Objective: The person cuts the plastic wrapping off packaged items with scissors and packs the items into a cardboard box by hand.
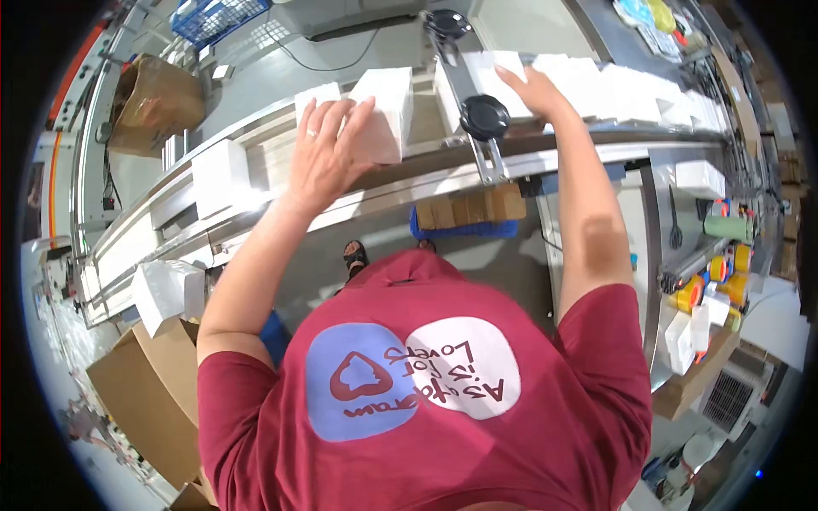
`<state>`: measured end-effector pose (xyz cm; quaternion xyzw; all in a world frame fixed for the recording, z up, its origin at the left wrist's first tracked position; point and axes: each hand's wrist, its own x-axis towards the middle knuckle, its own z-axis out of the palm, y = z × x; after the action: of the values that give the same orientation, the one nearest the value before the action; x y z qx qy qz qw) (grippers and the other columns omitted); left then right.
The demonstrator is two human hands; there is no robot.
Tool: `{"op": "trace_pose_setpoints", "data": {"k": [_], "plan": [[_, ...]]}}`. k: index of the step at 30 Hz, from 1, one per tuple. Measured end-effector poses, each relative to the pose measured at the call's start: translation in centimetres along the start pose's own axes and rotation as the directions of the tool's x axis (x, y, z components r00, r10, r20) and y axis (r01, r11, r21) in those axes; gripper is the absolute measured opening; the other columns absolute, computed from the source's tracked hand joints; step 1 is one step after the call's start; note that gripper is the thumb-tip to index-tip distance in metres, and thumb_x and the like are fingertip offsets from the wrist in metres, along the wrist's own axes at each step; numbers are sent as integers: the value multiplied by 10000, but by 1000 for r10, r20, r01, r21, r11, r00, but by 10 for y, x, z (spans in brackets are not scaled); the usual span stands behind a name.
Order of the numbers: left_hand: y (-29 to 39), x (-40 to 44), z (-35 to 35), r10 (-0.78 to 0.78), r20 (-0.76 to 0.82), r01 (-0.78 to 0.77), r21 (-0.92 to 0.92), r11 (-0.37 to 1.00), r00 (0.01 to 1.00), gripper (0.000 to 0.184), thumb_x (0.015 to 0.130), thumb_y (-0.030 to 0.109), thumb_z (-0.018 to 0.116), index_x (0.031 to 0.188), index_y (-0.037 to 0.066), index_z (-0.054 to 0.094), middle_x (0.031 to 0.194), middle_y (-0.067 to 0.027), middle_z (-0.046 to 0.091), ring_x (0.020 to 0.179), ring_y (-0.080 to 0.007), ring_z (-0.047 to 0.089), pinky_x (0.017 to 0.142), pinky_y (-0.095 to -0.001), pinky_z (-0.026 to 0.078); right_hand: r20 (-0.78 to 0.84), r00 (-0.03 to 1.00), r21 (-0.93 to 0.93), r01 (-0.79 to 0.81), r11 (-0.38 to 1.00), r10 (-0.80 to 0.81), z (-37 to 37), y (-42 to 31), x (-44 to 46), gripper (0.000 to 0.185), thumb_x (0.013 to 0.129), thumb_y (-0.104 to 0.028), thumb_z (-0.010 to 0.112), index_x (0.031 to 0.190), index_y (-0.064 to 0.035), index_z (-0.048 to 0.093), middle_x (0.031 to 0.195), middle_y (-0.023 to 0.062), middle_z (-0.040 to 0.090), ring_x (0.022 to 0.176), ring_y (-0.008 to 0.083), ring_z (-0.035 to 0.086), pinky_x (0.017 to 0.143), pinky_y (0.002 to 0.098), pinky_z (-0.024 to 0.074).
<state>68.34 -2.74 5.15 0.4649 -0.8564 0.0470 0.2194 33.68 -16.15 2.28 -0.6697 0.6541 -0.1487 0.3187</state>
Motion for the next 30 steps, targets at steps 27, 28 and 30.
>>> {"op": "trace_pose_setpoints", "data": {"k": [27,28,30], "plan": [[-29,-62,-31,-112,34,116,-153,981,993,533,783,220,667,1290,200,503,1359,-85,456,1265,-312,407,1038,-505,311,-143,907,132,414,901,-396,75,-173,-138,565,870,-274,610,1322,10,425,1391,268,356,1301,372,359,1057,411,302],[-29,-73,-38,-137,7,135,-198,971,991,534,786,209,668,1294,195,503,1353,-92,461,1262,-316,411,1037,-504,311,-167,905,27,401,916,-391,88,-166,-133,602,863,-279,617,1344,8,394,1416,281,306,1322,388,318,1062,414,294],[-37,-91,-34,-366,-169,300,-321,898,915,494,824,134,633,1299,154,499,1336,-156,463,1249,-323,426,1031,-491,325,-248,904,-44,349,936,-348,108,-146,-113,723,829,-338,647,1391,-21,320,1443,286,241,1338,406,270,1070,439,277]]}}
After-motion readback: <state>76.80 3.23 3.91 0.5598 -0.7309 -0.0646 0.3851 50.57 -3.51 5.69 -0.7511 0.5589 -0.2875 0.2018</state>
